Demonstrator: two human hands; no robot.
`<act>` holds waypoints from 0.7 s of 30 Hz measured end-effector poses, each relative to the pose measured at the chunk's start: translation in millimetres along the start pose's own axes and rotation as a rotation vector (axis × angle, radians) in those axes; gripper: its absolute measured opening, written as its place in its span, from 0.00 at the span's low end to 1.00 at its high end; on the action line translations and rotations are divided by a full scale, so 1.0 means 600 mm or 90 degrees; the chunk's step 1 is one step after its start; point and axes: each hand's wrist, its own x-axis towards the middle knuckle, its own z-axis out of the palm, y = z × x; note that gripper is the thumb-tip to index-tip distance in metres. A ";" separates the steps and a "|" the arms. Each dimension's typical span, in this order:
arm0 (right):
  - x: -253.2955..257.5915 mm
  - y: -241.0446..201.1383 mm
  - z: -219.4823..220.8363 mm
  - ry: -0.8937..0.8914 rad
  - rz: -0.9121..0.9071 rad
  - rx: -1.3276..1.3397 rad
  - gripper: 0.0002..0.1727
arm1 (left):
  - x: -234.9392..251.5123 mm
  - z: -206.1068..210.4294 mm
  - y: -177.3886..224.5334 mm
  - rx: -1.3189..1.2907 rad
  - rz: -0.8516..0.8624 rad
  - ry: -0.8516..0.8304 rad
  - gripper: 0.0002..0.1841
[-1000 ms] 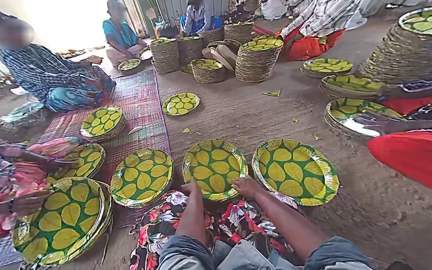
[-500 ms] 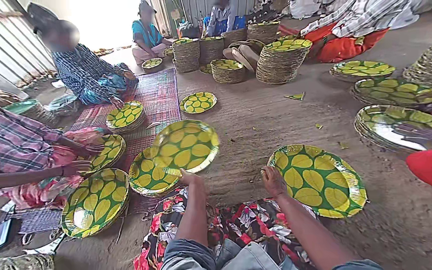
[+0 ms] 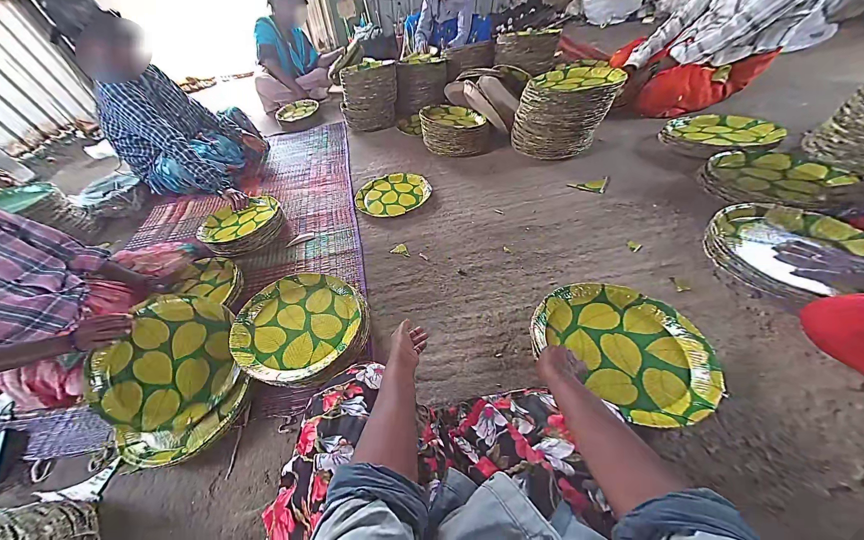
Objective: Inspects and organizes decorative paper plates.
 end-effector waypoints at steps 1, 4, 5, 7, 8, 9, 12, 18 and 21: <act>0.003 0.001 0.001 0.009 -0.004 0.011 0.26 | 0.003 0.003 -0.006 0.033 0.002 -0.012 0.26; 0.009 0.013 0.000 0.064 -0.030 0.082 0.30 | 0.003 0.012 -0.014 0.121 0.008 -0.045 0.25; 0.009 0.016 -0.002 0.112 -0.044 0.109 0.28 | 0.001 0.015 -0.016 0.152 0.024 -0.054 0.24; 0.002 0.013 -0.008 0.257 -0.110 0.120 0.23 | 0.001 0.022 -0.023 0.244 0.119 -0.051 0.24; -0.005 0.010 -0.008 0.312 -0.179 0.117 0.22 | 0.002 0.024 -0.027 0.326 0.199 -0.043 0.25; -0.013 0.007 -0.005 0.339 -0.261 0.116 0.21 | 0.000 0.026 -0.029 0.442 0.286 -0.032 0.28; -0.023 -0.005 0.007 0.243 -0.488 0.052 0.18 | 0.006 0.041 -0.049 0.749 0.563 0.030 0.34; -0.001 -0.005 0.019 0.074 -0.318 -0.033 0.31 | 0.010 0.037 -0.110 1.142 0.247 -0.301 0.37; 0.011 0.007 0.011 0.088 -0.096 0.028 0.34 | 0.010 0.029 -0.143 1.232 0.121 -0.343 0.47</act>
